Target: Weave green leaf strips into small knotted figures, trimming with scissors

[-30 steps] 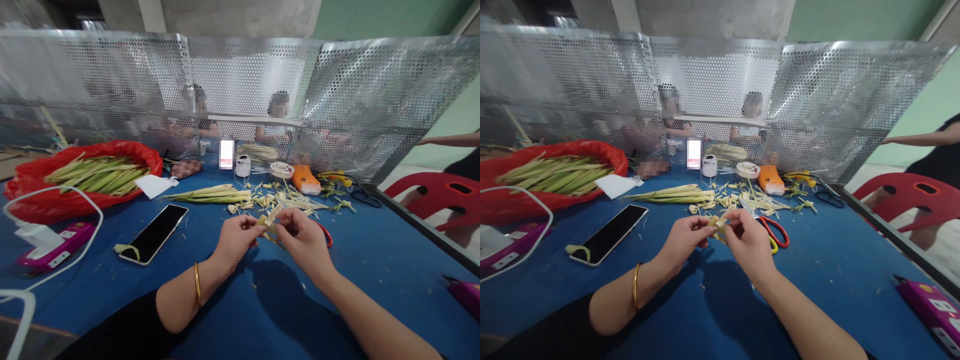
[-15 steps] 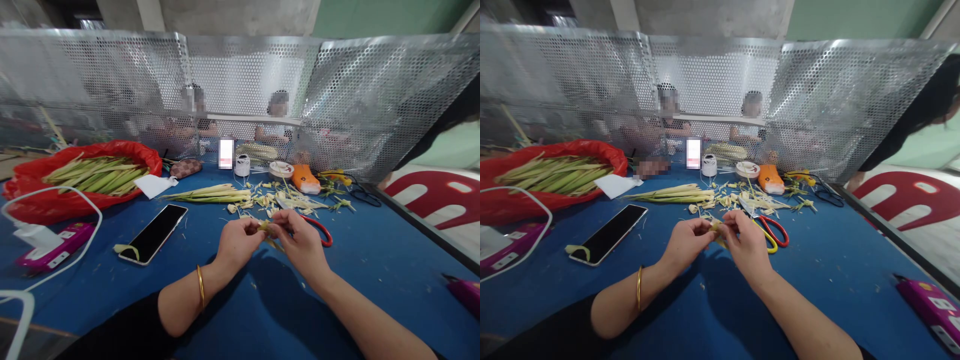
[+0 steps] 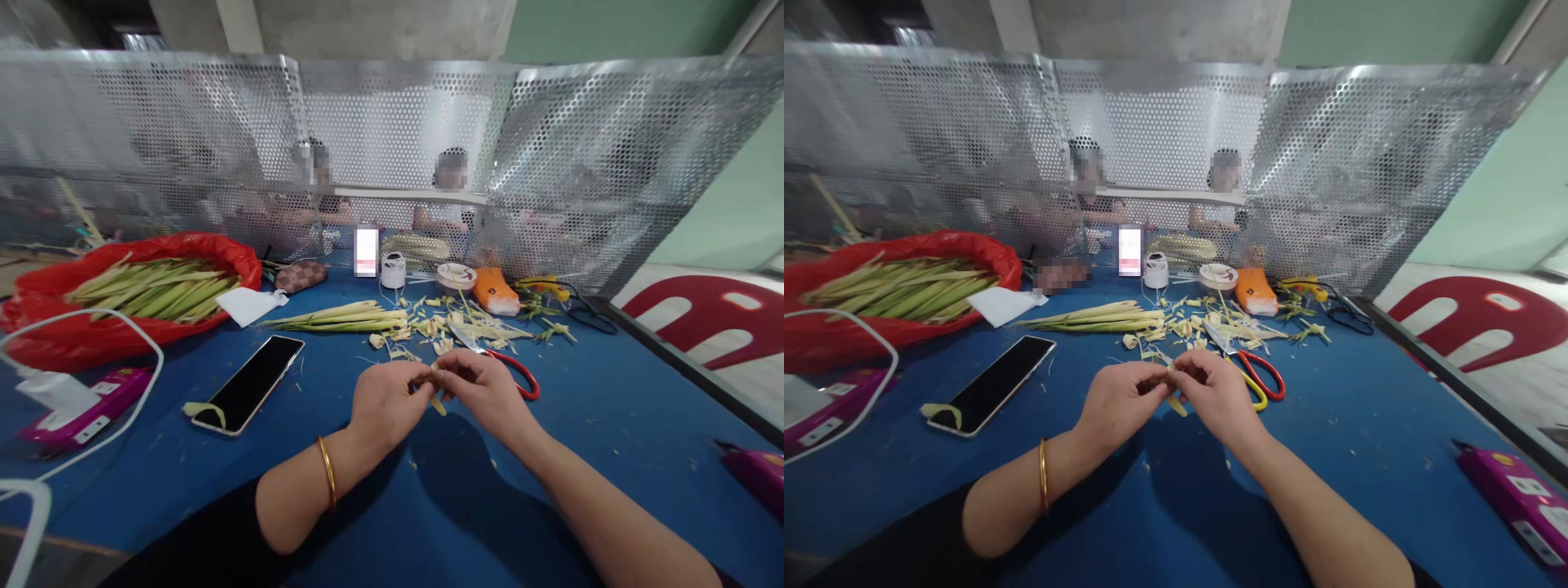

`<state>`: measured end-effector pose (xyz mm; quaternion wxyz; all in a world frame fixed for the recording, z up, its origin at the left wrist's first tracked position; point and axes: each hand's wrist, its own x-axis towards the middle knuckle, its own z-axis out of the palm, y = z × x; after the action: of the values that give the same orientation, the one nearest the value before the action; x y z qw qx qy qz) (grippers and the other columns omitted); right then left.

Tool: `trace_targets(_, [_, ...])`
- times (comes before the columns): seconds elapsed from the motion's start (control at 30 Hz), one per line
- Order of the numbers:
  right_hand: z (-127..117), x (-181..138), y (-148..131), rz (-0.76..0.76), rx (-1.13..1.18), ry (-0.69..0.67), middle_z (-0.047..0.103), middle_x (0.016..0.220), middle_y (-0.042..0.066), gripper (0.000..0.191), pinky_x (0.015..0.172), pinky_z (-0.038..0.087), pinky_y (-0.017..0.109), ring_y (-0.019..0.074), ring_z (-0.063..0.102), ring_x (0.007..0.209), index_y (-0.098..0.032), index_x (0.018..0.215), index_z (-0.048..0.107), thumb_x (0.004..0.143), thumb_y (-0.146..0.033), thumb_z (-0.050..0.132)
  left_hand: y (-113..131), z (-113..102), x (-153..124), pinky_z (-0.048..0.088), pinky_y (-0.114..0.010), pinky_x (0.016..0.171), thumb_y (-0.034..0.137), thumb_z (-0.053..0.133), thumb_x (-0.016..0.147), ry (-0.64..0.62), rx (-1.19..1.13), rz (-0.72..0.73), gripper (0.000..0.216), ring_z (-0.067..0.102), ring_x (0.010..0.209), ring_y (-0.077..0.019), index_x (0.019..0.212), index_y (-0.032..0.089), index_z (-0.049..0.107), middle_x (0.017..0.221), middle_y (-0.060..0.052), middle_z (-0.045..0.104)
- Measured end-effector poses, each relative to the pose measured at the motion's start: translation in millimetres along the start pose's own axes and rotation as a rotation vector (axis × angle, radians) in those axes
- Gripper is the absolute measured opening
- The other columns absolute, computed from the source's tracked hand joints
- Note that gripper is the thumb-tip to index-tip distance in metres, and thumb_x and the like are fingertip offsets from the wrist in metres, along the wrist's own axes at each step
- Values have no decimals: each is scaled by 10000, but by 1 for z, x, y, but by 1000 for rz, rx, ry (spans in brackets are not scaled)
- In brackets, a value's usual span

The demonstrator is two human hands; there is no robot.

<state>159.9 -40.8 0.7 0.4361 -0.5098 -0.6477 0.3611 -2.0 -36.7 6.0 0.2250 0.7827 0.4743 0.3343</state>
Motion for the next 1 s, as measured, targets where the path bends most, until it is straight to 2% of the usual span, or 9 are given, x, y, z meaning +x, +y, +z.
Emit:
trace_targets(0.1, [1, -1, -1, -6, -1, 34, 581, 626, -8, 146, 555, 442, 275, 148, 558, 562, -193, 756, 637, 789, -328, 591, 0, 1, -1, 314, -228, 588, 237, 563, 804, -5, 53, 21, 176, 566, 638, -119, 736, 238, 725, 730, 22, 711])
trace_targets(0.17, [0, -2, -2, -63, -62, 86, 578, 662, 6, 136, 583, 442, 286, 158, 549, 608, -198, 727, 653, 776, -311, 595, -1, 2, -1, 311, -230, 589, 249, 570, 803, -4, 66, 26, 169, 565, 645, -120, 721, 227, 716, 728, 16, 707])
trace_targets(0.3, [-4, -1, -6, -170, -152, 196, 559, 687, 16, 129, 637, 427, 288, 169, 524, 685, -198, 630, 642, 732, -275, 628, -2, 2, 1, 316, -224, 591, 255, 578, 784, -35, -3, 3, 150, 551, 654, -123, 788, 228, 725, 723, 20, 688])
trace_targets(0.47, [-10, 0, -9, -93, -143, 121, 528, 605, -19, 172, 557, 379, 256, 132, 471, 575, -189, 677, 592, 796, -307, 554, -3, 0, 4, 288, -215, 539, 258, 582, 753, -200, -135, -28, 147, 471, 590, -111, 731, 199, 714, 594, 36, 566])
trace_targets(0.6, [-11, 0, -8, -84, -235, 137, 547, 632, -14, 191, 577, 380, 258, 136, 481, 594, -190, 692, 559, 821, -326, 516, -5, -1, 4, 299, -206, 535, 278, 600, 740, -396, -257, -35, 152, 462, 577, -102, 671, 169, 681, 563, 43, 515])
trace_targets(0.73, [-8, 1, -7, -99, -253, 176, 541, 629, -13, 209, 578, 382, 254, 140, 477, 602, -199, 690, 538, 837, -344, 504, -6, -3, 6, 343, -199, 530, 293, 627, 721, -529, -406, -110, 160, 476, 550, -98, 636, 158, 644, 539, 46, 496])
trace_targets(0.87, [-5, 1, -6, -143, -235, 163, 538, 617, -18, 219, 567, 386, 244, 132, 478, 582, -203, 687, 520, 856, -340, 497, -4, 1, 6, 416, -215, 539, 309, 667, 681, -567, -617, -225, 169, 508, 530, -102, 635, 151, 626, 564, 28, 550])
trace_targets(1.0, [-3, -1, -4, -183, -241, 107, 580, 651, -8, 213, 592, 399, 250, 134, 509, 600, -202, 717, 541, 876, -339, 502, -1, 9, 2, 433, -235, 527, 430, 671, 692, -563, -706, -383, 303, 509, 475, -96, 635, 136, 632, 552, -2, 583])
